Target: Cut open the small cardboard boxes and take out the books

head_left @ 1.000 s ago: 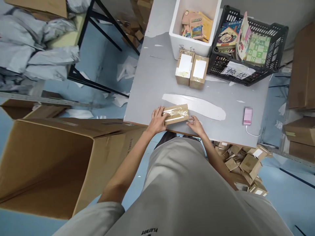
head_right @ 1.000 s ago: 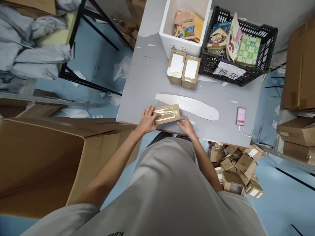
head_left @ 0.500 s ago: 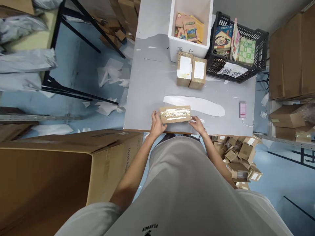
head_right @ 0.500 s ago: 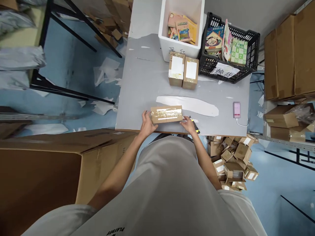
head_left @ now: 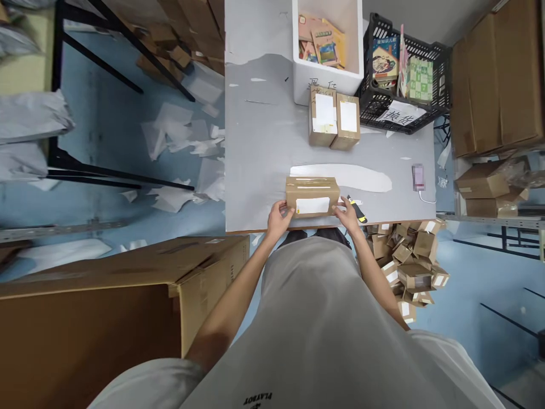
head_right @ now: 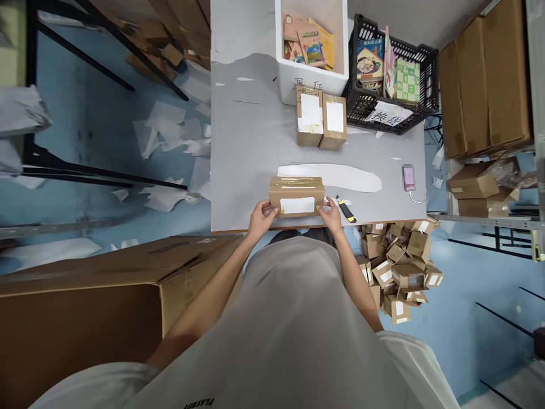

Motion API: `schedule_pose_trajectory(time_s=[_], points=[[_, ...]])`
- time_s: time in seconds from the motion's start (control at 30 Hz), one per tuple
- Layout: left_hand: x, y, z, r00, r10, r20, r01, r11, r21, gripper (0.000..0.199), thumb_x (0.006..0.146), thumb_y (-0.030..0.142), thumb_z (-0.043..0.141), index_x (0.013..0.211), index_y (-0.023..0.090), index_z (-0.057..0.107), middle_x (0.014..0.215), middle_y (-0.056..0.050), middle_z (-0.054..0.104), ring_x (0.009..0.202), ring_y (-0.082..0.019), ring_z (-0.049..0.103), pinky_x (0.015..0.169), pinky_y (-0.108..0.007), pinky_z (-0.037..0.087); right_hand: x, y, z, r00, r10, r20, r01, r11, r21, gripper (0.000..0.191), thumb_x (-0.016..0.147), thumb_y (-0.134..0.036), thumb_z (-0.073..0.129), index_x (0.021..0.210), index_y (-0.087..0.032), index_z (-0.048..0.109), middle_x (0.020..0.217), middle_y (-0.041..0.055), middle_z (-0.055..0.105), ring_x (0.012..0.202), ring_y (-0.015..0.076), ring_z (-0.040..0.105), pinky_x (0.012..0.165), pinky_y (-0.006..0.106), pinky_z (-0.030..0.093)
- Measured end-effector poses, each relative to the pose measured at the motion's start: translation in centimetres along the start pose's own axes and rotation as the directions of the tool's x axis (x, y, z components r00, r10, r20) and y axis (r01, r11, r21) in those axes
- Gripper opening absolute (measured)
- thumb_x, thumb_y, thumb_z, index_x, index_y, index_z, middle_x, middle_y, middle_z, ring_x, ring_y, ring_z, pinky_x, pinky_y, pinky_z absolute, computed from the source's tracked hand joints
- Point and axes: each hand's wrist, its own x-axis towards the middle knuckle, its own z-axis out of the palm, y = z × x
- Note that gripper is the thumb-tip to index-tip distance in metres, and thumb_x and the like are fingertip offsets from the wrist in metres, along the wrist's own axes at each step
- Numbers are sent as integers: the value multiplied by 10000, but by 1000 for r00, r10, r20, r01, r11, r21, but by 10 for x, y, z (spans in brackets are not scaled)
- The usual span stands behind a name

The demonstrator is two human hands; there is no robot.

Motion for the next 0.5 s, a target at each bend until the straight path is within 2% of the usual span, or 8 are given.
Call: schedule_pose_trajectory(time_s=[0.1,0.2,0.33,0.5], points=[[9,2,-8,1000,-20,20,20,1000,15,429,907,272,824,1308,212,685,1423,-164,763,1305,-315,771,1174,-547,628,-9,-6,10,999,25,-26,-24,998,65,882,924,-517,808,1695,-189,535,1526,184,711,862,233,848,917,426,720],[17,2,-14,997,-58,56,58,998,0,404,930,268,792,1318,197,703,1459,-177,744,1285,-315,780,1172,-553,634,-11,-10,15,999,31,-26,-28,994,109,890,935,-543,818,1704,-196,531,1611,192,671,920,243,858,928,436,733],[21,2,-15,992,-84,95,87,996,-31,467,925,239,777,1385,196,703,1570,-186,694,1314,-315,772,1168,-541,641,-9,-17,15,1000,21,3,-21,993,112,791,964,-559,812,1650,-226,602,1714,183,603,960,232,859,958,424,735],[21,3,-17,986,-92,140,96,995,-21,478,937,228,754,1411,190,705,1553,-171,730,1307,-306,781,1165,-521,642,3,-20,7,996,35,77,-42,995,87,651,988,-517,816,1560,-231,695,1733,176,586,895,227,870,979,463,745]])
